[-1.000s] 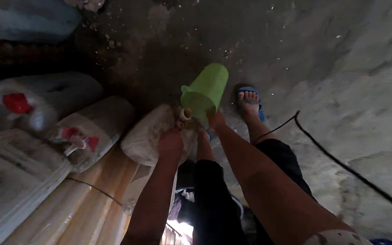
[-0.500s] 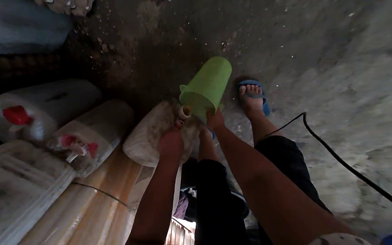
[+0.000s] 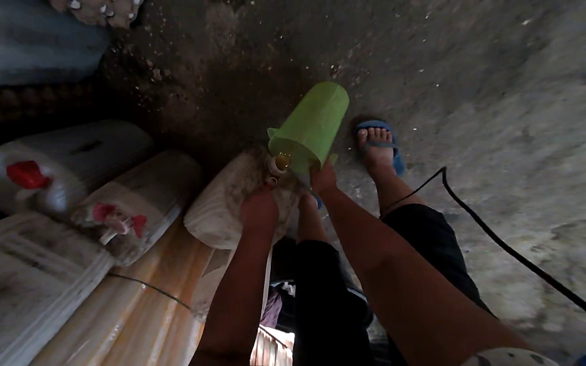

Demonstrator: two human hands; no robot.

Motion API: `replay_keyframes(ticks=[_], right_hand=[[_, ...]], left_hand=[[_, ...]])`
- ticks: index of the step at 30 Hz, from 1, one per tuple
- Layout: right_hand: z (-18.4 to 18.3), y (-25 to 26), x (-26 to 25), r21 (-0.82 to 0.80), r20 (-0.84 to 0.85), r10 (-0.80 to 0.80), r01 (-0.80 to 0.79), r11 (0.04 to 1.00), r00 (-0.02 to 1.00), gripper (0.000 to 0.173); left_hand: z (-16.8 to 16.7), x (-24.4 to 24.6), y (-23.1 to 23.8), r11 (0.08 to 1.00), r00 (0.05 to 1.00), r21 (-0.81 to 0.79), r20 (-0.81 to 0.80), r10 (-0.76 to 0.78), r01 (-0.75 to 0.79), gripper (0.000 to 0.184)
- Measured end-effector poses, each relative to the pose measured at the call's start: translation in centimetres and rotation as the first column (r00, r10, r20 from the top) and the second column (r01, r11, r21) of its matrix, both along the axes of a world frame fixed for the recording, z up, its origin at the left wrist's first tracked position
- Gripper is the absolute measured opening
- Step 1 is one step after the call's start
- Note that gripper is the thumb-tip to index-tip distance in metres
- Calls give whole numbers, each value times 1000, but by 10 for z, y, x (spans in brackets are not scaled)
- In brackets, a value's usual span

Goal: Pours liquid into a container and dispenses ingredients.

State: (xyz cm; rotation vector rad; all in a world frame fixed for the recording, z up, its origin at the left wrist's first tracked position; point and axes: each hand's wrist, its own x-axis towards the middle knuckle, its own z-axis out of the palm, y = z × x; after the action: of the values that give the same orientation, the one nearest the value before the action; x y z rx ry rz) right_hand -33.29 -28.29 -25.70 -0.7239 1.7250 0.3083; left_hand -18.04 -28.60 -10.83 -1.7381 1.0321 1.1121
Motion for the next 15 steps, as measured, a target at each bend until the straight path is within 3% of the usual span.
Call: replay_keyframes(ticks=[15], right_hand=[[-12,4,-12,29,29,48,-49,998,998,65]], left_hand=[[-2,0,-3,999,1000,35,7,0,-1,37]])
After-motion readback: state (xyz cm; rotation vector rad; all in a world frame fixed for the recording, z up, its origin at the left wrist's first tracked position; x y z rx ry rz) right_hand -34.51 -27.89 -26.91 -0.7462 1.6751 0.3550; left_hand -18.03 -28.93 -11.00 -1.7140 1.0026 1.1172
